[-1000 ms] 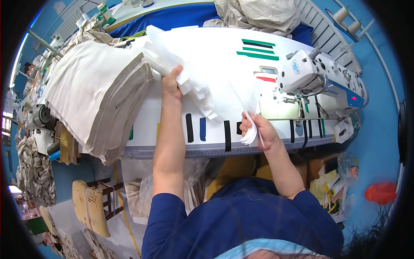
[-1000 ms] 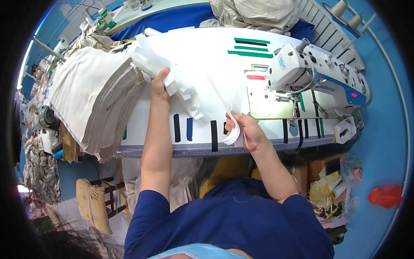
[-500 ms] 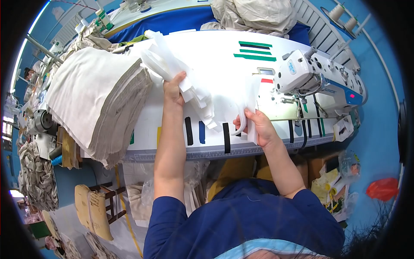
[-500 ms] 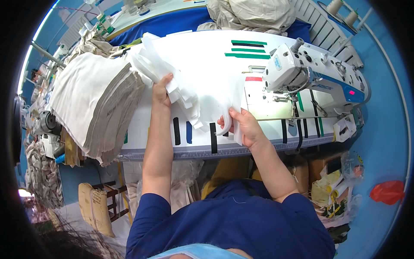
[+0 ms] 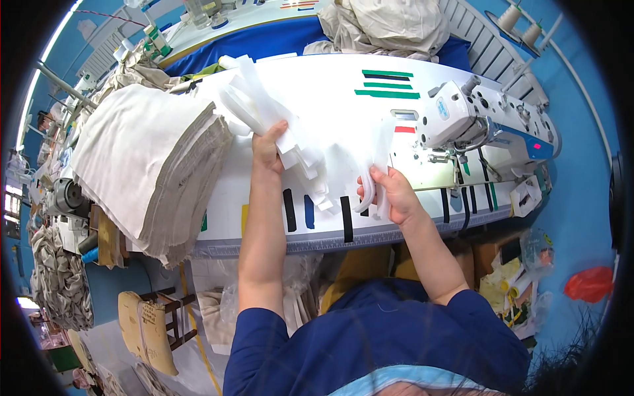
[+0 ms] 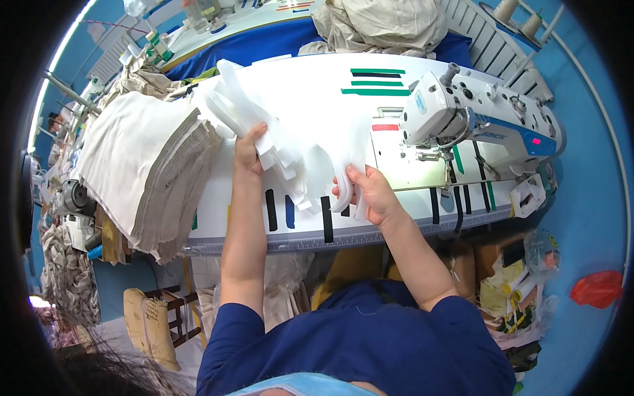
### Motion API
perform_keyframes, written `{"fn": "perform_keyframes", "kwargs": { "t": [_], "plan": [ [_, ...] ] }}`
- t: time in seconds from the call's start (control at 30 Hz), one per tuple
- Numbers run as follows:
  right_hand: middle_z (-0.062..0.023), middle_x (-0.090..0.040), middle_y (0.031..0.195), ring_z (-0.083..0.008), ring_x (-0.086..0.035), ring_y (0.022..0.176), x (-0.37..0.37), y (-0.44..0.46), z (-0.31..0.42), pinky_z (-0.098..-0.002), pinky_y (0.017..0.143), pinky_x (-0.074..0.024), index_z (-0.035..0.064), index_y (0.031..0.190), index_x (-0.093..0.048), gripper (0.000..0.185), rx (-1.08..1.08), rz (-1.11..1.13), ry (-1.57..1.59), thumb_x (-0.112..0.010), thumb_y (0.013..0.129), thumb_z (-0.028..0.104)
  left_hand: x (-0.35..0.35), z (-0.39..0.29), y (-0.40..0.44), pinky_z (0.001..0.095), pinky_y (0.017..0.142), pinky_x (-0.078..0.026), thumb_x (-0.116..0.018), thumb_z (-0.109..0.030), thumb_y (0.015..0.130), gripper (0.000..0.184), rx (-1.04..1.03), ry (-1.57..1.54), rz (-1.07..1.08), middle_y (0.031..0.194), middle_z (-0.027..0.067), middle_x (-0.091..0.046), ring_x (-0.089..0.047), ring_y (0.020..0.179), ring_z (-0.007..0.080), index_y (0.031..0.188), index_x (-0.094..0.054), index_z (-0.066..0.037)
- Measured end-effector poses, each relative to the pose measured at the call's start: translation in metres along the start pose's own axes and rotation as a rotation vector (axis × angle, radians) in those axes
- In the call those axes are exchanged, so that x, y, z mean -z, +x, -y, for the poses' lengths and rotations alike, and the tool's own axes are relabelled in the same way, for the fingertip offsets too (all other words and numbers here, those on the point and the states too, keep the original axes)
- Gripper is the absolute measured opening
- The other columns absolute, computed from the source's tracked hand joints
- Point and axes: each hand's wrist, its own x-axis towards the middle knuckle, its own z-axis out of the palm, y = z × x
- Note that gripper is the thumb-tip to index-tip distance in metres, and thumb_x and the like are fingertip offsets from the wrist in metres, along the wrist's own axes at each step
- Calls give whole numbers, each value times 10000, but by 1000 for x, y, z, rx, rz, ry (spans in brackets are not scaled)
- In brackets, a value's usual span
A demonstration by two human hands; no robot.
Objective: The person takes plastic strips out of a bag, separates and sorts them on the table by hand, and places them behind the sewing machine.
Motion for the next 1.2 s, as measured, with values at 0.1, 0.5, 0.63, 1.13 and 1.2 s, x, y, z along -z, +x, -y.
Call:
{"fn": "perform_keyframes", "kwargs": {
  "t": [0.1, 0.5, 0.63, 1.13, 1.2],
  "plan": [
    [-96, -583, 870, -154, -581, 687, 0, 4, -2, -310, 632, -525, 5, 1051, -502, 218, 41, -16, 8, -471, 935, 186, -2, 1, -3, 418, 821, -533, -625, -1, 712, 497, 31, -5, 28, 1009, 189, -584, -614, 913, 302, 1165, -439, 79],
    [35, -430, 698, -65, -356, 525, -56, 96, 31, -233, 487, -356, 26, 1010, -509, 350, 256, -17, 175, -711, 794, 213, -22, 14, -9, 404, 736, -575, -631, 21, 730, 444, 199, 4, -8, 983, 177, -597, -643, 841, 285, 1140, -464, 59],
    [-22, -560, 702, -87, -480, 567, -79, 113, 32, -257, 478, -388, 18, 799, -603, 187, 298, -162, -373, -724, 749, 152, -26, 15, -11, 392, 735, -575, -616, 45, 744, 431, 211, 58, -84, 1016, 182, -587, -634, 876, 287, 1150, -469, 50],
    [-86, -616, 924, -161, -598, 758, -69, 127, 23, -300, 657, -500, -16, 1023, -559, 263, 187, -18, -154, -599, 865, 190, -23, 16, -8, 393, 741, -572, -591, 46, 758, 411, 219, 66, -88, 1011, 189, -584, -630, 887, 291, 1151, -472, 67],
    [-86, -610, 954, -166, -601, 785, -67, 126, 25, -312, 650, -499, -7, 1052, -542, 266, 143, -36, -87, -577, 875, 188, -22, 17, -7, 392, 741, -571, -592, 48, 755, 409, 207, 53, -64, 989, 186, -594, -636, 871, 283, 1146, -476, 70]
  ]
}}
